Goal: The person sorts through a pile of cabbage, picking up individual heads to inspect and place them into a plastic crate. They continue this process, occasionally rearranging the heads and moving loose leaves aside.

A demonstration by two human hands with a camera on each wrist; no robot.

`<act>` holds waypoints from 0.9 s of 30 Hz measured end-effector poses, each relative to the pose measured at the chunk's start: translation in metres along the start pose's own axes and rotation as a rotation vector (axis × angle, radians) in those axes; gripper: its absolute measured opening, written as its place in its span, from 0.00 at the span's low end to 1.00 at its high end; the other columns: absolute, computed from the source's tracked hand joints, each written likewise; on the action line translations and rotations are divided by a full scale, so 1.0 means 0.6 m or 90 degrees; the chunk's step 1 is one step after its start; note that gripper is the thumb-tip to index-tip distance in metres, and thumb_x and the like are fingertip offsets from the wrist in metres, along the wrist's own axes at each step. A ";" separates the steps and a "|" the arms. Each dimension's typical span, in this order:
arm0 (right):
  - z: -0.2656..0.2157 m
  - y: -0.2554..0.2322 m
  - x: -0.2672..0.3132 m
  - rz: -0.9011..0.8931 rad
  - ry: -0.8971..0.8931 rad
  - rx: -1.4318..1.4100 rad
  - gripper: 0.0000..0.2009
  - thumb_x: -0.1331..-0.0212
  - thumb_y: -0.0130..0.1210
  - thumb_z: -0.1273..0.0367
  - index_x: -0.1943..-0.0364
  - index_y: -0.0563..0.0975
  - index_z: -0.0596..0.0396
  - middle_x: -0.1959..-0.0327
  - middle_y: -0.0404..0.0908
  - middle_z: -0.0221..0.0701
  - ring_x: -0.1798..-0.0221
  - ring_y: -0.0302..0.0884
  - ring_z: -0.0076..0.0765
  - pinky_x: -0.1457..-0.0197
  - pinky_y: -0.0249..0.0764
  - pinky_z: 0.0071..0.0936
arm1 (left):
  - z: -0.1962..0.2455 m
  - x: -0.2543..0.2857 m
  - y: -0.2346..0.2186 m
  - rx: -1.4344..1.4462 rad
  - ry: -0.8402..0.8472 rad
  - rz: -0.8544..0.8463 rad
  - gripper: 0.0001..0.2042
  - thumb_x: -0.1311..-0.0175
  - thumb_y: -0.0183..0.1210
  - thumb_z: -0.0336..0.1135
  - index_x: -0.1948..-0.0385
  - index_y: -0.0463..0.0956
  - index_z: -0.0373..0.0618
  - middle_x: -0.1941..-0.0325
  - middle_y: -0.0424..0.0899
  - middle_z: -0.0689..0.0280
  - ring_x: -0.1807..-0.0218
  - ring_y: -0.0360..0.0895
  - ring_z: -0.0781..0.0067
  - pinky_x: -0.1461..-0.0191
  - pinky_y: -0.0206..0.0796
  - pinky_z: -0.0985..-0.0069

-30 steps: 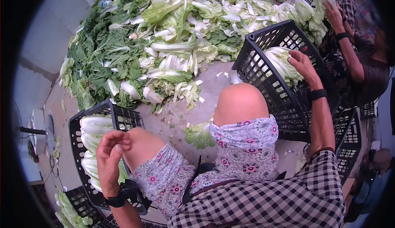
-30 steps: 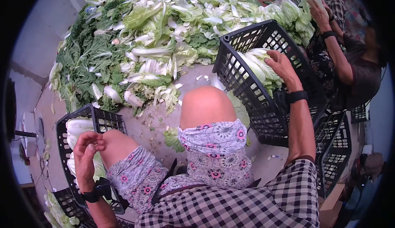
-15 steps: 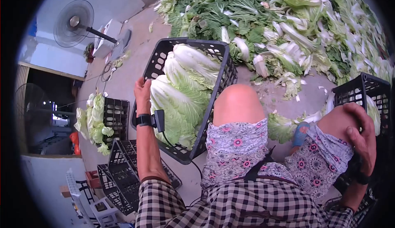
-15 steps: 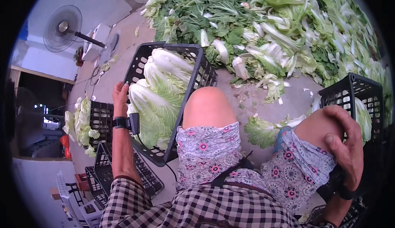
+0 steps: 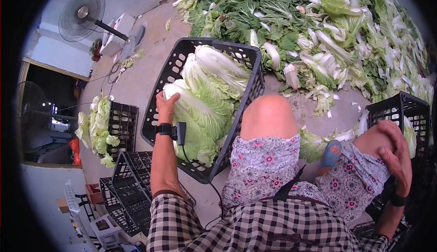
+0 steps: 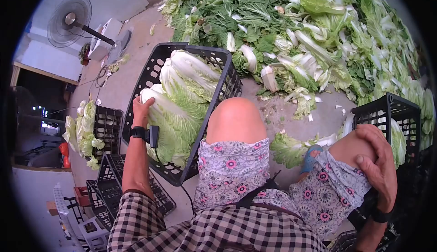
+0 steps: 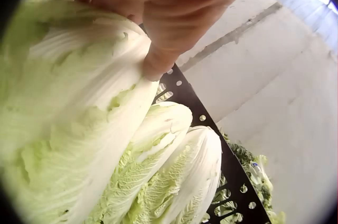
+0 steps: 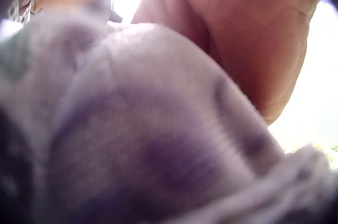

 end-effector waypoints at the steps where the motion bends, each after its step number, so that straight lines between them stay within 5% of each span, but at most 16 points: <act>1: 0.000 0.000 0.000 0.002 -0.004 0.005 0.29 0.52 0.58 0.53 0.54 0.72 0.64 0.48 0.72 0.44 0.39 0.64 0.46 0.35 0.55 0.37 | 0.007 0.011 -0.005 -0.004 0.028 0.004 0.32 0.59 0.69 0.32 0.50 0.65 0.32 0.53 0.76 0.55 0.55 0.75 0.67 0.50 0.68 0.72; 5: -0.004 0.000 -0.003 0.001 -0.028 0.011 0.28 0.52 0.58 0.54 0.54 0.72 0.64 0.49 0.72 0.44 0.40 0.64 0.47 0.35 0.55 0.37 | 0.036 0.034 -0.007 0.037 0.118 -0.012 0.33 0.56 0.67 0.30 0.46 0.62 0.33 0.49 0.73 0.57 0.50 0.72 0.68 0.45 0.63 0.75; 11: 0.007 -0.011 -0.003 -0.007 -0.124 0.037 0.25 0.56 0.56 0.62 0.53 0.72 0.64 0.50 0.73 0.45 0.42 0.66 0.50 0.35 0.56 0.37 | 0.236 0.105 -0.039 0.172 0.330 -0.032 0.28 0.48 0.59 0.22 0.42 0.61 0.37 0.45 0.72 0.59 0.47 0.70 0.69 0.43 0.61 0.75; 13: 0.019 -0.018 0.001 -0.019 -0.162 0.098 0.27 0.51 0.54 0.59 0.49 0.69 0.62 0.48 0.71 0.46 0.41 0.65 0.51 0.36 0.57 0.37 | 0.318 0.142 -0.040 0.233 0.400 -0.039 0.30 0.46 0.55 0.18 0.38 0.57 0.38 0.40 0.68 0.56 0.43 0.68 0.66 0.40 0.62 0.67; 17: 0.025 -0.006 0.005 0.086 -0.263 0.116 0.40 0.52 0.60 0.59 0.36 0.55 0.60 0.35 0.54 0.49 0.32 0.52 0.53 0.31 0.51 0.42 | 0.433 0.221 -0.022 0.287 0.532 -0.073 0.31 0.40 0.55 0.34 0.36 0.52 0.37 0.38 0.64 0.53 0.39 0.64 0.59 0.35 0.56 0.63; 22: -0.051 0.009 -0.003 0.231 -0.374 0.179 0.54 0.61 0.67 0.60 0.32 0.42 0.52 0.31 0.44 0.48 0.30 0.44 0.58 0.31 0.46 0.56 | 0.482 0.332 0.061 0.314 0.655 -0.184 0.33 0.41 0.57 0.38 0.36 0.52 0.38 0.37 0.63 0.53 0.38 0.63 0.59 0.34 0.55 0.63; 25: -0.076 0.006 -0.002 0.254 -0.401 0.026 0.54 0.63 0.67 0.61 0.31 0.42 0.50 0.33 0.49 0.48 0.30 0.45 0.57 0.32 0.46 0.59 | 0.493 0.383 0.106 0.341 0.687 -0.272 0.34 0.42 0.57 0.40 0.36 0.52 0.38 0.36 0.62 0.53 0.37 0.62 0.59 0.34 0.54 0.63; 27: -0.070 0.006 -0.008 0.266 -0.419 -0.084 0.42 0.60 0.67 0.63 0.38 0.57 0.54 0.46 0.67 0.47 0.41 0.65 0.50 0.43 0.64 0.48 | 0.499 0.404 0.127 0.354 0.696 -0.325 0.35 0.42 0.58 0.42 0.36 0.52 0.38 0.36 0.62 0.53 0.36 0.62 0.59 0.33 0.53 0.62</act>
Point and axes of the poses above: each hand's wrist, its own x-axis away from the middle knuckle, its own y-axis out of the palm, z = x × y, the point moved 1 cm from there along -x, towards the middle knuckle
